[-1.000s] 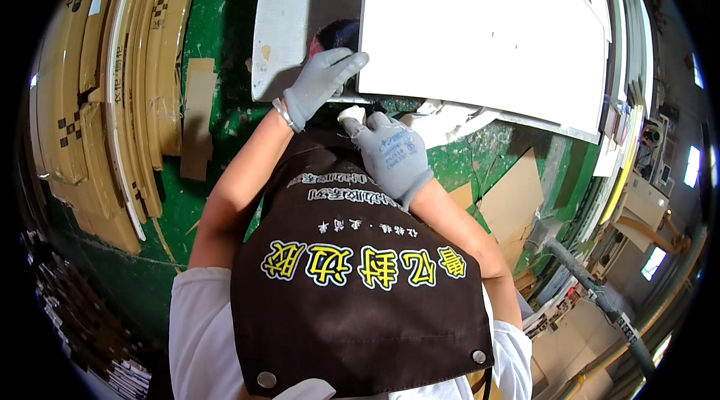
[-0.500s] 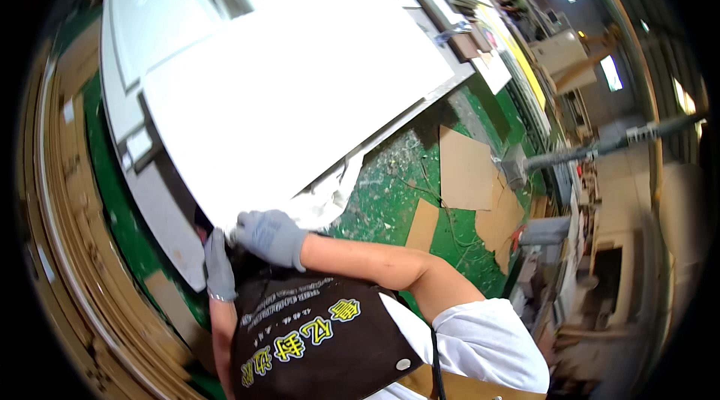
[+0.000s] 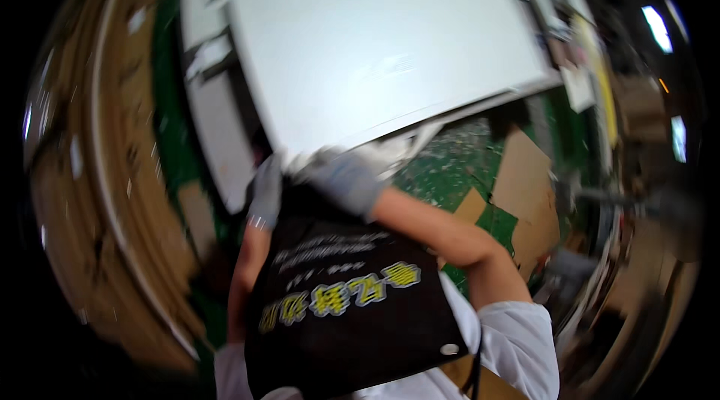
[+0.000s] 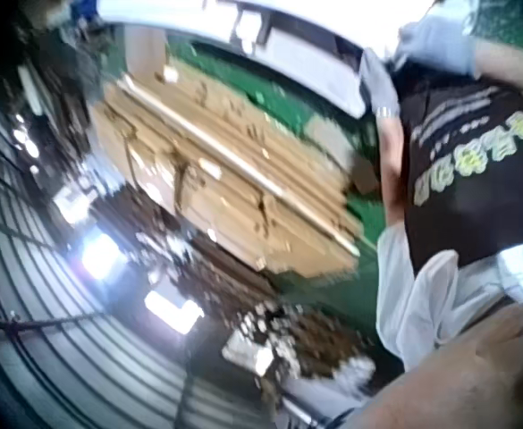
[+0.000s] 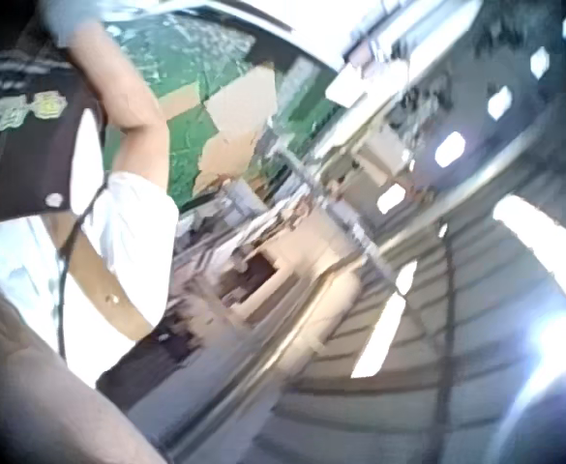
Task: The person uses a utility knife to trim the edges of a white rectangular board. They repeatedly scrape along the edges to remove excess material, then wipe the surface with a cloth. The person flips the board over to work on different sides.
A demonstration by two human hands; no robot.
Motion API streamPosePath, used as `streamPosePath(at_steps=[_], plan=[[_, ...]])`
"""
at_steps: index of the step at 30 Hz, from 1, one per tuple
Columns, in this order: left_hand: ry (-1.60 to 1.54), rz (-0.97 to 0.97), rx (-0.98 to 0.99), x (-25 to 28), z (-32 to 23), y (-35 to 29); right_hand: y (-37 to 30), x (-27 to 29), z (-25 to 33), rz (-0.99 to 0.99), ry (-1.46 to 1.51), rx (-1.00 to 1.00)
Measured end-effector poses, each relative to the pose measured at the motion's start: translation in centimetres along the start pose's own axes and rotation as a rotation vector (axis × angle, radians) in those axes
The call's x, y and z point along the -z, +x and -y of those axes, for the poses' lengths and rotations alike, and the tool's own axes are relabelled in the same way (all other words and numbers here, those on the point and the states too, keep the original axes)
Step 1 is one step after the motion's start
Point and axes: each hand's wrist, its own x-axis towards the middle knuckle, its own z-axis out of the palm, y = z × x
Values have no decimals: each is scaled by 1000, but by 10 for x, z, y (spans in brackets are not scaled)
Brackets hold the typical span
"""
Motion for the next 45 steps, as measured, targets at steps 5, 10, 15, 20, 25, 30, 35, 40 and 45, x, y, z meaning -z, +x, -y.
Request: streamPosePath(at_steps=[5, 10, 15, 20, 25, 30, 35, 40, 45], plan=[[-163, 105, -3, -14, -35, -13, -51, 15, -15, -62, 62, -201], [-247, 66, 4, -28, -32, -29, -31, 30, -4, -175, 179, -113], [-298, 91, 24, -31, -25, -23, -19, 24, -5, -157, 175, -149], [-261, 27, -69, -37, -29, -20, -16, 23, -5, -128, 516, -374], [-265, 50, 22, -33, -32, -19, -5, 21, 2, -77, 519, -434], [-253, 129, 20, -26, -36, -20, -2, 28, 5, -191, 205, -298], [-197, 26, -88, -32, -23, -17, -1, 19, 19, -168, 76, -180], [-190, 21, -37, -36, -34, -23, -2, 8, 23, -265, 10, -198], [-203, 39, -29, -34, -32, -23, 3, -1, 28, -308, 26, -200]])
